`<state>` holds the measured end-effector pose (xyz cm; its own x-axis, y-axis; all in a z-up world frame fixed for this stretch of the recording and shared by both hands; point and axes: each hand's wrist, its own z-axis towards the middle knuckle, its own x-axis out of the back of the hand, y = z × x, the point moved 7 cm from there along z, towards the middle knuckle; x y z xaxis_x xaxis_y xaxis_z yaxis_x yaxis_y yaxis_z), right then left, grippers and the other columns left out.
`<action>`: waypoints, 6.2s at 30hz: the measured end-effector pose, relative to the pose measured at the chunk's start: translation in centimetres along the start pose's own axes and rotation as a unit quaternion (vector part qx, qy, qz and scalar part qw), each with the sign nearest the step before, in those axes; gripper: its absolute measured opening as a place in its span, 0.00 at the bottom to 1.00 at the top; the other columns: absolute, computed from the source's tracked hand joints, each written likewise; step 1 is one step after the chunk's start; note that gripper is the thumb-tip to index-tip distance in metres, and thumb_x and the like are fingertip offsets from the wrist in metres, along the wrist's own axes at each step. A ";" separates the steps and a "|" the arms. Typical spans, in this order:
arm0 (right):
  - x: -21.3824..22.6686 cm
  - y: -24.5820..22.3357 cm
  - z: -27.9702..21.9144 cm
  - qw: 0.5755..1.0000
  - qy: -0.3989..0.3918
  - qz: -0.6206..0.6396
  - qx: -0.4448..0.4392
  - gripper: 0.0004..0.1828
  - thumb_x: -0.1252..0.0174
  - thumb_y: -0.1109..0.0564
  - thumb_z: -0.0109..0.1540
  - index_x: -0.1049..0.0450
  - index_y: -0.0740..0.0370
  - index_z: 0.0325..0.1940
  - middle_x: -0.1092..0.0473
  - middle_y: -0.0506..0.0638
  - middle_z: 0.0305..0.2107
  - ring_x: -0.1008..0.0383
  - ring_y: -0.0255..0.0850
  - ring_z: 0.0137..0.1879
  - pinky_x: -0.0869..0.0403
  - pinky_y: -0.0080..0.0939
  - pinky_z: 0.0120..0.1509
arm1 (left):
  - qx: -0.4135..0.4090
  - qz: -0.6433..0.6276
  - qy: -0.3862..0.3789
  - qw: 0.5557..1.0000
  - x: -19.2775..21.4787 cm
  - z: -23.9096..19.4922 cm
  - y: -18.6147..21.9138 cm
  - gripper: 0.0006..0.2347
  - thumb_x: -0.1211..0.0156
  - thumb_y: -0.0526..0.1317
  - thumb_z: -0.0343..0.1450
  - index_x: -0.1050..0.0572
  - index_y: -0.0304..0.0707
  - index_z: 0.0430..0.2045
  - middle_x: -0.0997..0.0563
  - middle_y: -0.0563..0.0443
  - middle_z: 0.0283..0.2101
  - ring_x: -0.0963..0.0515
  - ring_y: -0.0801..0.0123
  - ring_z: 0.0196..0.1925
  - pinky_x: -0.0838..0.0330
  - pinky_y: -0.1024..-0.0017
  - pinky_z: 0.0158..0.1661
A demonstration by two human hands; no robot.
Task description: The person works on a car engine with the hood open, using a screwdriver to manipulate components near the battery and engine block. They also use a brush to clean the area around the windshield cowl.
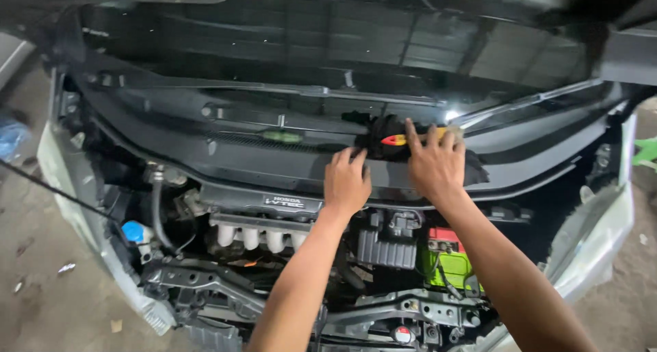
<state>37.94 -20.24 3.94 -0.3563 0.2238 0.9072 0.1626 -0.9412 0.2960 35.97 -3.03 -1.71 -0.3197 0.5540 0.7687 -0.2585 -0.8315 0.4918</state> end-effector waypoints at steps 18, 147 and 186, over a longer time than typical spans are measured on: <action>4.2 -27.1 12.3 0.950 -0.066 0.112 0.284 0.12 0.47 0.56 0.61 0.18 0.44 0.35 0.21 0.50 0.28 0.17 0.50 0.36 0.21 0.53 0.37 | 0.125 0.131 -0.109 0.977 10.4 -4.0 -19.4 0.34 0.61 0.59 0.79 0.53 0.31 0.74 0.57 0.31 0.79 0.58 0.30 0.78 0.60 0.32 0.71; -4.0 -22.2 -16.7 0.920 -0.091 0.340 -0.173 0.10 0.49 0.56 0.67 0.27 0.67 0.40 0.29 0.65 0.22 0.23 0.68 0.30 0.26 0.57 0.25 | -0.328 0.161 0.041 0.930 -5.4 -13.7 -11.7 0.20 0.45 0.46 0.68 0.24 0.66 0.57 0.31 0.54 0.35 0.31 0.60 0.36 0.35 0.61 0.34; -7.5 -21.6 -17.6 0.817 -0.096 0.408 -0.397 0.16 0.53 0.49 0.70 0.30 0.61 0.34 0.29 0.62 0.17 0.23 0.68 0.30 0.26 0.60 0.24 | -0.332 0.162 0.049 0.928 -5.2 -13.8 -11.7 0.19 0.41 0.50 0.69 0.25 0.67 0.57 0.27 0.56 0.37 0.27 0.60 0.37 0.30 0.60 0.35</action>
<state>20.86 -6.09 -14.52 -0.2644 -0.5967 0.7577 -0.4002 -0.6469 -0.6491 28.09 4.41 -17.15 -0.5512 0.3075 0.7757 -0.6291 -0.7638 -0.1442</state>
